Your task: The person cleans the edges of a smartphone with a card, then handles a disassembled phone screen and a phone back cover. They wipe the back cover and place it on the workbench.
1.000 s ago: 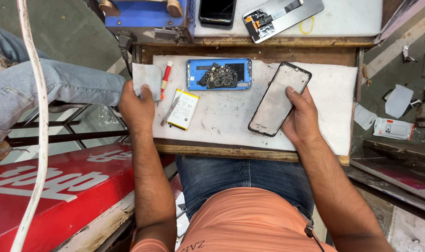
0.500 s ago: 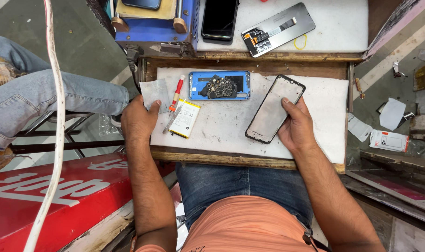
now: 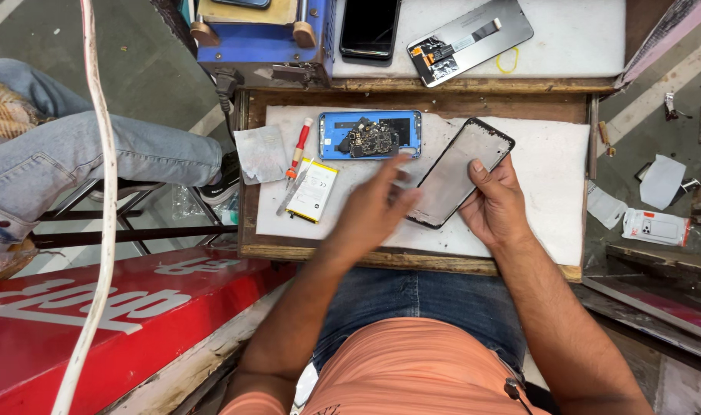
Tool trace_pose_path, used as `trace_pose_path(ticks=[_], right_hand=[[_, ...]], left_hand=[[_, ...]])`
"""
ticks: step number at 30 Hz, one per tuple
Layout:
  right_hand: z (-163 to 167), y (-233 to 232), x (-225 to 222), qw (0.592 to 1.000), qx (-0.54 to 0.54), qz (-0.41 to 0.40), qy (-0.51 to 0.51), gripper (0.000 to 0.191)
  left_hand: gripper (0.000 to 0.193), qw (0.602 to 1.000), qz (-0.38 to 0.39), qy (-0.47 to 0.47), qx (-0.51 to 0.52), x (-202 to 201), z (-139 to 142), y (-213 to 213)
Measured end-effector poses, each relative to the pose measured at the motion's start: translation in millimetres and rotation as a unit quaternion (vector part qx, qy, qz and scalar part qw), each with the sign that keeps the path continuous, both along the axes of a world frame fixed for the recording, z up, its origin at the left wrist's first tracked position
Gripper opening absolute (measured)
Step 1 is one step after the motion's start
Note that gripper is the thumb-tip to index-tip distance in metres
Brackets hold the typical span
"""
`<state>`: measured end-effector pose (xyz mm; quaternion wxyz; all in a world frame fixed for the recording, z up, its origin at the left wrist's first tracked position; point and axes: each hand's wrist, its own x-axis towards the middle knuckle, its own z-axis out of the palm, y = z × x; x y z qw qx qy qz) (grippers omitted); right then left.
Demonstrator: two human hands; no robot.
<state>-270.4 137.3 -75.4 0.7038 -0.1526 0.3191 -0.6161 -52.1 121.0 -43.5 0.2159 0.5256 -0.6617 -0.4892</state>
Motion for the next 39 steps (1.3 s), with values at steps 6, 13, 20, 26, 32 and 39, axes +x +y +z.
trace_pose_path(ticks=[6, 13, 20, 26, 32, 39], right_hand=[[2.5, 3.7, -5.6, 0.999, -0.025, -0.018, 0.009, 0.06], [-2.9, 4.6, 0.7, 0.999, 0.001, -0.019, 0.049, 0.056], [-1.4, 8.0, -2.4, 0.998, 0.001, -0.039, 0.056, 0.056], [3.2, 6.1, 2.6, 0.998, -0.008, -0.039, 0.05, 0.059], [2.5, 5.7, -3.0, 0.998, -0.004, -0.054, 0.036, 0.058], [-9.5, 7.8, -7.2, 0.998, 0.001, -0.052, 0.047, 0.046]], left_hand=[[0.042, 0.995, -0.078, -0.037, -0.046, -25.8, -11.5, -3.1], [0.036, 0.99, -0.045, -0.087, -0.106, -20.3, -11.6, -5.9], [0.033, 0.985, -0.027, -0.121, -0.117, -31.2, -3.5, 4.3], [0.039, 0.993, -0.054, -0.001, -0.103, -12.6, -5.7, -2.9], [0.034, 0.998, -0.037, -0.042, -0.037, -9.5, -11.1, -6.0], [0.026, 0.982, 0.016, -0.115, -0.151, -24.0, -5.7, 10.6]])
